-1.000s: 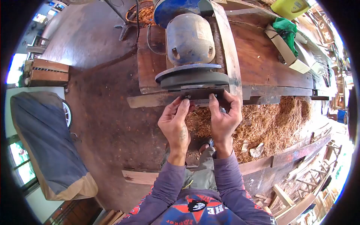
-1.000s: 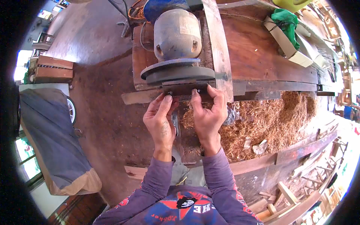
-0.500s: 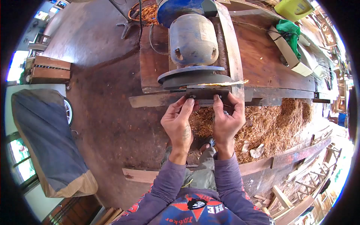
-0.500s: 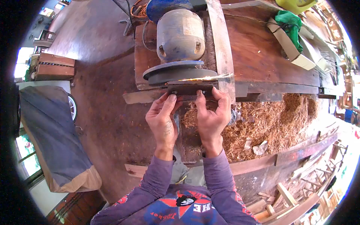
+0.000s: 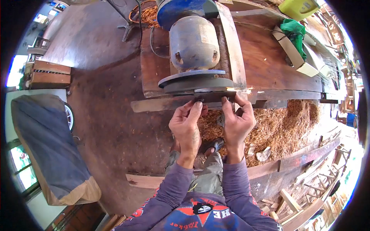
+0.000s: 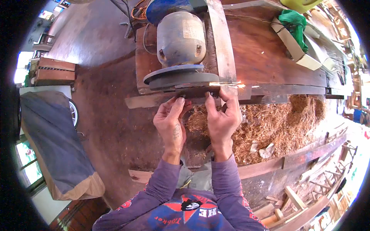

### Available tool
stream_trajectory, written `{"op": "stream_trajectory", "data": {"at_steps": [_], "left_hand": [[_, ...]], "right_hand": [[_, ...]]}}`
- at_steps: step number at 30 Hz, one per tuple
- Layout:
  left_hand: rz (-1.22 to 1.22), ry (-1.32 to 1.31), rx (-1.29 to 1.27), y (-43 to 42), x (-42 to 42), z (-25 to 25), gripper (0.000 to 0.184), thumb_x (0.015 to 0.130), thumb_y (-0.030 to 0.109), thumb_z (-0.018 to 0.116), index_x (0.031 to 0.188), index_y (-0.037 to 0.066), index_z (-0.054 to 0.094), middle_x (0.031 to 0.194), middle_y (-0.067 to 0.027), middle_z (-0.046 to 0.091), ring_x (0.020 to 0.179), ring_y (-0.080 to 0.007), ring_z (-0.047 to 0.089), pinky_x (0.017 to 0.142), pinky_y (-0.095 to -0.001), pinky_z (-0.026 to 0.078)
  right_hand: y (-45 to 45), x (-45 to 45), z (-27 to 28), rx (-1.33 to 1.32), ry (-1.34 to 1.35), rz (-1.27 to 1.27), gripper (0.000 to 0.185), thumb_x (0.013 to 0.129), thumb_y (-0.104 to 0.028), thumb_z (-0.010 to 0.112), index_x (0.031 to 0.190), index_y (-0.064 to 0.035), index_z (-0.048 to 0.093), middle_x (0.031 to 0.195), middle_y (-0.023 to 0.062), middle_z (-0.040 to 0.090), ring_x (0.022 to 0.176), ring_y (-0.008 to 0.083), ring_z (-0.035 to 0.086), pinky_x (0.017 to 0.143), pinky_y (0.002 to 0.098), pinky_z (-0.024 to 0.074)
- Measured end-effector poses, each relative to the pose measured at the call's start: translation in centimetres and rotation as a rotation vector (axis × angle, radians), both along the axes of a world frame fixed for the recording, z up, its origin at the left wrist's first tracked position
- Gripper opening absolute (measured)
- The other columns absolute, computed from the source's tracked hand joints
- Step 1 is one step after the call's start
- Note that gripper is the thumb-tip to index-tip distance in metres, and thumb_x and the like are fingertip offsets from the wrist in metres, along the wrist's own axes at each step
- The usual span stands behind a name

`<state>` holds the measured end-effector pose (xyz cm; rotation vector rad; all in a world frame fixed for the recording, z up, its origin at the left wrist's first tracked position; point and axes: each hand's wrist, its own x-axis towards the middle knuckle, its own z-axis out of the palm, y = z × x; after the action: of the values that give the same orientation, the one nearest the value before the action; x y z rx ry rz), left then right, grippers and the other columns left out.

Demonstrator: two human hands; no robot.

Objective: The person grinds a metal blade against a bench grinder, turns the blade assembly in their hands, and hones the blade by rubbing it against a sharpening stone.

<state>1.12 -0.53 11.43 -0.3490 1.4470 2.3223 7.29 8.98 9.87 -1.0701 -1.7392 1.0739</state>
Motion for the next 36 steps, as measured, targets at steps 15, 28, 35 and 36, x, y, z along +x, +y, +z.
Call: {"op": "stream_trajectory", "data": {"at_steps": [15, 28, 35, 36], "left_hand": [[0.015, 0.006, 0.014, -0.2, -0.3, -0.1, 0.012, 0.089, 0.001, 0.072, 0.097, -0.004, 0.064, 0.091, -0.0134, 0.071, 0.079, -0.0203, 0.072, 0.074, -0.0315, 0.063], [0.006, -0.009, 0.054, -1.1, -1.0, -0.4, 0.014, 0.09, 0.001, 0.072, 0.099, -0.005, 0.064, 0.091, -0.0132, 0.071, 0.078, -0.021, 0.073, 0.073, -0.0304, 0.062], [0.006, -0.016, 0.048, -1.3, -1.2, -0.2, 0.013, 0.09, 0.002, 0.072, 0.098, -0.004, 0.063, 0.091, -0.0129, 0.071, 0.077, -0.0204, 0.072, 0.072, -0.031, 0.062], [0.008, -0.015, 0.052, -1.4, -1.2, -0.2, 0.013, 0.09, 0.002, 0.072, 0.098, -0.004, 0.063, 0.091, -0.0128, 0.071, 0.077, -0.0203, 0.072, 0.072, -0.0312, 0.062]], "right_hand": [[0.4, 0.0, 0.3, 0.157, -0.075, 0.069, 0.024, 0.081, -0.006, 0.083, 0.095, 0.005, 0.067, 0.086, 0.0027, 0.067, 0.073, 0.0054, 0.056, 0.063, 0.0217, 0.0481], [-0.2, -0.6, 0.6, 0.179, -0.127, 0.063, 0.023, 0.08, -0.008, 0.084, 0.094, 0.0032, 0.07, 0.082, 0.0008, 0.066, 0.066, 0.0036, 0.05, 0.056, 0.0198, 0.0411], [-0.3, -0.7, 1.0, 0.218, -0.116, 0.078, 0.023, 0.08, -0.007, 0.083, 0.094, 0.0044, 0.069, 0.084, 0.005, 0.068, 0.073, 0.0076, 0.058, 0.065, 0.0229, 0.0483], [-0.4, -0.7, 1.2, 0.219, -0.116, 0.078, 0.023, 0.08, -0.007, 0.083, 0.094, 0.0044, 0.069, 0.084, 0.005, 0.068, 0.073, 0.0076, 0.058, 0.065, 0.0229, 0.0483]]}}
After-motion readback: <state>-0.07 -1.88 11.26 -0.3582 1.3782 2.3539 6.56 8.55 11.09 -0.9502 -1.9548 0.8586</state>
